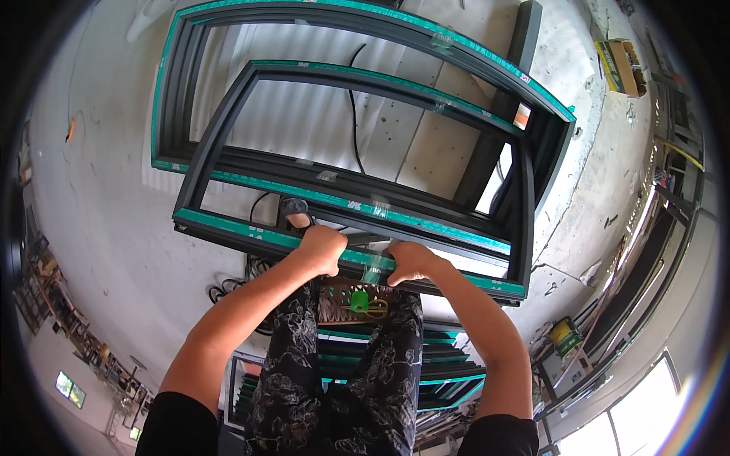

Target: The person assembles metal window frames by hand and with tools. The person fits rubber seals into the frame grooves, cuts the seal to length using yellow shears, and applies adhesive tape from a green dispenser to secure components. The person then stacks the assembled frames together.

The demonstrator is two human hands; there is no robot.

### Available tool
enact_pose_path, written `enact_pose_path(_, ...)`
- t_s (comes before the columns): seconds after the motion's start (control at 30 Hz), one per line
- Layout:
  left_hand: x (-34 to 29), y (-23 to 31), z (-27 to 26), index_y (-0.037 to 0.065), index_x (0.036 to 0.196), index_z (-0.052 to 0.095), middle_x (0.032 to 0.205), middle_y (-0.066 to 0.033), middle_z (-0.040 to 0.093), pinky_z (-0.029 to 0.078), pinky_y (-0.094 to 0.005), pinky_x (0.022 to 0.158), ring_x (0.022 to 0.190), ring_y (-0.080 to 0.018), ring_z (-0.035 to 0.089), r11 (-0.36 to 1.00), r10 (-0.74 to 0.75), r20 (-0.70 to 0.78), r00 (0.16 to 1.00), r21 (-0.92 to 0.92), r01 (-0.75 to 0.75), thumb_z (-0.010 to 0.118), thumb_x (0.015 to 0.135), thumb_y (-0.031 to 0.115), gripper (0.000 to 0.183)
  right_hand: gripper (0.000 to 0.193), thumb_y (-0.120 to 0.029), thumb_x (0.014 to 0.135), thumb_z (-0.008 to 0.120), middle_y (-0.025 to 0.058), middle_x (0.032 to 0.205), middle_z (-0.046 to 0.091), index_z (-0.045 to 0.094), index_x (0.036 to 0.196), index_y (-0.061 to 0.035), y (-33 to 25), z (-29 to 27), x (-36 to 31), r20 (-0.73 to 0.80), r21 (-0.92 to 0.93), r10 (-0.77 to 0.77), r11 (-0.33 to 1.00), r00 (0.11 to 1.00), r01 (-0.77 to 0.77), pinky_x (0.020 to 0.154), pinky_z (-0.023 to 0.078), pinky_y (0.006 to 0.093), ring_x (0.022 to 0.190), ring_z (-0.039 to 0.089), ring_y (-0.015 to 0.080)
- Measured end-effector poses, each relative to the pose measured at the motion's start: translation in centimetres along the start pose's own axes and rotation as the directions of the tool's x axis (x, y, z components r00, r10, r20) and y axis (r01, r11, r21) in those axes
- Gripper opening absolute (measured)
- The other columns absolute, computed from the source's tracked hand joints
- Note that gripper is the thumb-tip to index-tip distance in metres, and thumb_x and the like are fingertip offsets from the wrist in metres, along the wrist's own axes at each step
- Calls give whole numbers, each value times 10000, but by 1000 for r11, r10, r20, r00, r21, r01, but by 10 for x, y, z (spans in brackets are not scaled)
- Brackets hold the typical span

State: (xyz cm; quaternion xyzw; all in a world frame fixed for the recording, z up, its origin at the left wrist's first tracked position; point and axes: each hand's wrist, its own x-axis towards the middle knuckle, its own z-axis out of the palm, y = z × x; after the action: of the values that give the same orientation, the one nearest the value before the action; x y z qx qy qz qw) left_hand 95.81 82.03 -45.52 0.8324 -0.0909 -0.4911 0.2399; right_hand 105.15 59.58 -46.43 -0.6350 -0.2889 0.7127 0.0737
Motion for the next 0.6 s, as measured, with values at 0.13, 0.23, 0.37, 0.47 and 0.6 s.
enact_pose_path(0.13,4,-6,-14,32,681,706,683,-151,669,529,-444,624,674,-343,667,998,60,113,992,-6,-60,767,532,225,252,719,-366,576,823,172,1002,693,640,1188,-36,-8,-19,-8,88,33,1,999,996,-4,841,510,389,942,651,315)
enact_pose_path(0.23,1,-5,-25,27,668,705,702,-157,681,532,-459,651,701,-355,674,1000,1,110,994,-31,2,758,554,242,249,719,-369,582,823,189,1028,684,636,1189,-32,-7,-22,-10,76,101,-18,995,997,10,851,502,396,966,642,328)
enact_pose_path(0.37,-37,-16,-46,28,1156,639,1013,-163,700,489,-483,893,973,-374,659,977,3,-87,996,-213,-22,829,653,367,636,637,-333,573,801,193,1006,686,660,1106,-16,-12,-20,-1,19,176,-6,984,1000,2,776,518,422,941,651,348)
enact_pose_path(0.47,-79,-36,-30,28,1190,603,1142,-146,644,441,-444,972,1128,-301,583,867,-292,-678,675,-485,-112,809,754,396,607,548,-324,580,793,186,942,688,677,1011,-5,-13,-25,5,-24,162,-38,986,999,41,733,522,430,892,657,336)
enact_pose_path(0.6,-125,-125,28,43,1281,540,1174,-96,552,434,-450,980,1116,-248,534,252,-962,-259,83,-964,-81,800,751,552,780,533,-330,592,786,184,930,686,682,998,-1,-9,-22,8,-32,156,-24,987,999,29,742,519,426,873,659,336)
